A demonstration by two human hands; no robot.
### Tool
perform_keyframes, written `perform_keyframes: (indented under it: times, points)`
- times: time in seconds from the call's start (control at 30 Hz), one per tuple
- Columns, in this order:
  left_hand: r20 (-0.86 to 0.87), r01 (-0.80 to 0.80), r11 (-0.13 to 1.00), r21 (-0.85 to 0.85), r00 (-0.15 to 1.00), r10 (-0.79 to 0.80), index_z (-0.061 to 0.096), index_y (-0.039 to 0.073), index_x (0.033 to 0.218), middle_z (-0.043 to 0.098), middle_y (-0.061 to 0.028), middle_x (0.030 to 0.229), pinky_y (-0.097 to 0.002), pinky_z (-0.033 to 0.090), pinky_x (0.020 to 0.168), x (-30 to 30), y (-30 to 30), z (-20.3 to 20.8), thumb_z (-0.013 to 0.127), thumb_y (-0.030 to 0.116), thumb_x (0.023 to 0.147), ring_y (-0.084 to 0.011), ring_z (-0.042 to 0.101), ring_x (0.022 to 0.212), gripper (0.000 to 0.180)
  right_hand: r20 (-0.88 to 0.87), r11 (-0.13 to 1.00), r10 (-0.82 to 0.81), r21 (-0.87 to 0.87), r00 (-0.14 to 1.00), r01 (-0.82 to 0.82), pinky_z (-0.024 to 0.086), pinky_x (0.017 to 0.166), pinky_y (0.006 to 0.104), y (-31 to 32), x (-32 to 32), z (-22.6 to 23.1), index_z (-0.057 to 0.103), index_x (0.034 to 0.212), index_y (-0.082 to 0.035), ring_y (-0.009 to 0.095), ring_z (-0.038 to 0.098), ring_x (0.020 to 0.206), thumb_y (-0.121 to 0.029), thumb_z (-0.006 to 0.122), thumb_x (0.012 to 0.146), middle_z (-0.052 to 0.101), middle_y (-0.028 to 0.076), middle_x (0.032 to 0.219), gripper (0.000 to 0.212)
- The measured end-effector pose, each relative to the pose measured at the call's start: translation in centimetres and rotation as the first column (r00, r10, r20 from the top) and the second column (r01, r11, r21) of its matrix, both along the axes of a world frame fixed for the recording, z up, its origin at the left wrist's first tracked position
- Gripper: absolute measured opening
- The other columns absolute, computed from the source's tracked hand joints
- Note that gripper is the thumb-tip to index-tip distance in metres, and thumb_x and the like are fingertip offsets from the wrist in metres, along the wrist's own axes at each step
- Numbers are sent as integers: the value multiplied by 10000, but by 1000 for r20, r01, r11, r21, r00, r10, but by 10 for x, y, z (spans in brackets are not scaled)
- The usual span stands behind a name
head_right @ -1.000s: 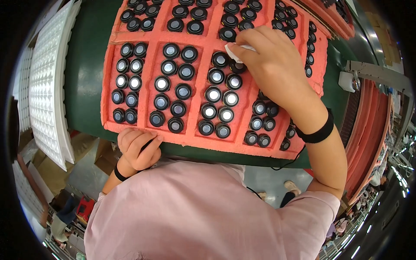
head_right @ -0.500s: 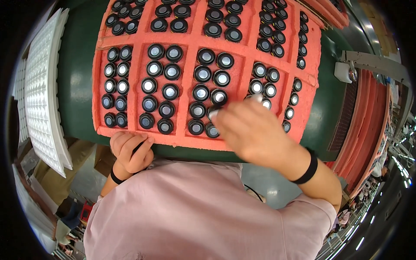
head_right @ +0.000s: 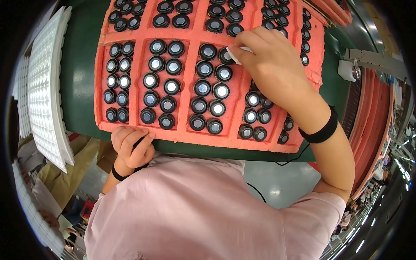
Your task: The person peels a sticker from a sheet and applies it to a sensor, then places the sensor into a foam tray. After moving the tray aside, the person wipes the sensors in another tray with a cloth and stacks empty trays on the workbench.
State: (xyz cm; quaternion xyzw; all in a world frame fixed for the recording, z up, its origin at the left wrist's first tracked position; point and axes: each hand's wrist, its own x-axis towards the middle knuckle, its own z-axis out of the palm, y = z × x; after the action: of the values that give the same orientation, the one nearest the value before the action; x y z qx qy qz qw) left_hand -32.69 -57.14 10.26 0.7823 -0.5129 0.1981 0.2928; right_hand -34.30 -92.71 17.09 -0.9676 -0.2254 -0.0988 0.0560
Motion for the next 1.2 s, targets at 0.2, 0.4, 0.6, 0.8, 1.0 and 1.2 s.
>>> perform_keyframes:
  times: [0.2, 0.4, 0.6, 0.8, 1.0, 1.2]
  points:
    - [5, -6, 1000, 0, 1000, 6, 717, 105, 884, 642, -16, 931, -334, 457, 728, 1, -2, -2, 662, 43, 674, -200, 550, 850, 225, -75, 999, 10, 35, 997, -7, 471, 734, 407, 26, -27, 8, 693, 1032, -17, 269, 601, 879, -88, 660, 747, 631, 86, 989, 295]
    - [10, 17, 1000, -4, 1000, -17, 702, 98, 869, 650, -26, 935, -337, 465, 665, 6, -3, -3, 663, 66, 649, -202, 573, 811, 226, -149, 980, 165, 133, 975, -146, 469, 735, 386, 57, -72, 8, 687, 1039, 16, 264, 600, 897, -88, 656, 711, 631, 92, 1021, 346]
    - [21, 83, 996, -41, 996, -82, 697, 98, 908, 662, -50, 942, -323, 503, 680, 3, -22, -37, 673, 95, 733, -193, 622, 795, 177, -247, 982, 189, 48, 950, -183, 454, 800, 409, 44, -87, -17, 687, 1011, 15, 280, 589, 920, -104, 633, 748, 615, 113, 1020, 294]
    - [71, 33, 999, -30, 997, -31, 677, 62, 909, 665, -66, 952, -338, 515, 750, 0, -29, -51, 647, 107, 802, -220, 624, 838, 120, -221, 963, 270, 46, 937, -266, 485, 792, 370, 38, -68, -26, 633, 1197, 11, 253, 606, 933, -58, 593, 896, 645, 102, 1084, 312]
    - [44, 45, 997, -65, 998, -42, 667, 49, 914, 656, -86, 986, -356, 512, 769, -2, -33, -50, 647, 114, 807, -239, 625, 855, 127, -258, 966, 255, 35, 932, -255, 473, 787, 407, 34, -76, -13, 651, 1135, -2, 268, 592, 914, -85, 596, 850, 631, 93, 1035, 302]
    - [-49, 79, 992, -98, 995, -84, 659, 46, 921, 646, -93, 996, -385, 501, 746, 4, -23, -43, 629, 98, 805, -259, 617, 864, 131, -295, 973, 231, 92, 927, -213, 473, 794, 417, 29, -75, -16, 675, 1115, -35, 289, 595, 890, -37, 650, 816, 625, 92, 1032, 300]
